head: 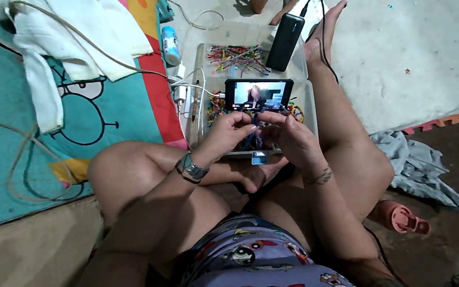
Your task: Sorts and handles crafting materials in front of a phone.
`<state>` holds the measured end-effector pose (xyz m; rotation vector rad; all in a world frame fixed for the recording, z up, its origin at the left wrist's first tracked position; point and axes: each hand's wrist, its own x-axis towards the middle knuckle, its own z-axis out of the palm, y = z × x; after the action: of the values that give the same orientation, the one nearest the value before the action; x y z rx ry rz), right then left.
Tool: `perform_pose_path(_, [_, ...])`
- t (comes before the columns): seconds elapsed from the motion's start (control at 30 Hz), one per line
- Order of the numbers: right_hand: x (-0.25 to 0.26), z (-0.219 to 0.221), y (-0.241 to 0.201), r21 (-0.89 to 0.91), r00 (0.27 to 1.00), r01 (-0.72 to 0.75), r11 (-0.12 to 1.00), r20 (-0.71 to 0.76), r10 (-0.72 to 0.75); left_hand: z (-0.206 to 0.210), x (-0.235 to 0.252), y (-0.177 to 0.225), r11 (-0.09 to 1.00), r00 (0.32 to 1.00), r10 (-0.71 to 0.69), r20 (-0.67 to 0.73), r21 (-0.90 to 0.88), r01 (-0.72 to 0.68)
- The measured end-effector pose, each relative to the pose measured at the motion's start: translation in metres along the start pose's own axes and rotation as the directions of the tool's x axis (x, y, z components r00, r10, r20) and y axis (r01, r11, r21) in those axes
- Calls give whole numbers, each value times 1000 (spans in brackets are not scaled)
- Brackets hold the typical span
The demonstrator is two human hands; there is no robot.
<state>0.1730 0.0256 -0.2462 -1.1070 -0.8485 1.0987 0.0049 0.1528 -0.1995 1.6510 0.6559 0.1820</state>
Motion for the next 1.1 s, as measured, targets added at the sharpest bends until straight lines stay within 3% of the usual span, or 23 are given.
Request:
perform_pose_path(0.07, [0, 0, 1, -38, 1000, 3, 999, 11, -3, -3, 3, -10, 1000, 999, 28, 23, 6, -28])
perform_pose_path(0.2, [-1, 2, 0, -202, 1000, -5, 979, -19, 1, -4, 13, -6, 999, 999, -44, 25, -11, 44])
perform_pose_path(0.37, [1, 10, 1, -557, 999, 24, 830, -22, -44, -3, 16, -4, 994, 996, -88, 20, -65, 89])
perform_pose_path(0.47, [2, 10, 5, -684, 993, 59, 727, -36, -114, -4, 14, -8, 996, 998, -60, 22, -58, 61])
perform_pose_path(0.8, [-1, -3, -1, -721, 999, -5, 693, -40, -35, -6, 12, -8, 995, 996, -84, 18, -43, 85])
perform_pose_path(0.93, [-1, -7, -5, -749, 995, -99, 655, -94, 43, -8, 16, -7, 995, 995, -96, -17, -35, 96])
perform_pose_path(1.0, [-1, -9, -5, -782, 995, -86, 617, -102, 8, -9, 16, -6, 995, 995, -100, -19, -24, 100])
perform_pose_path(1.1, [-1, -5, 0, -793, 989, 72, 605, -24, -149, -8, 16, -7, 997, 997, -77, -3, -27, 77])
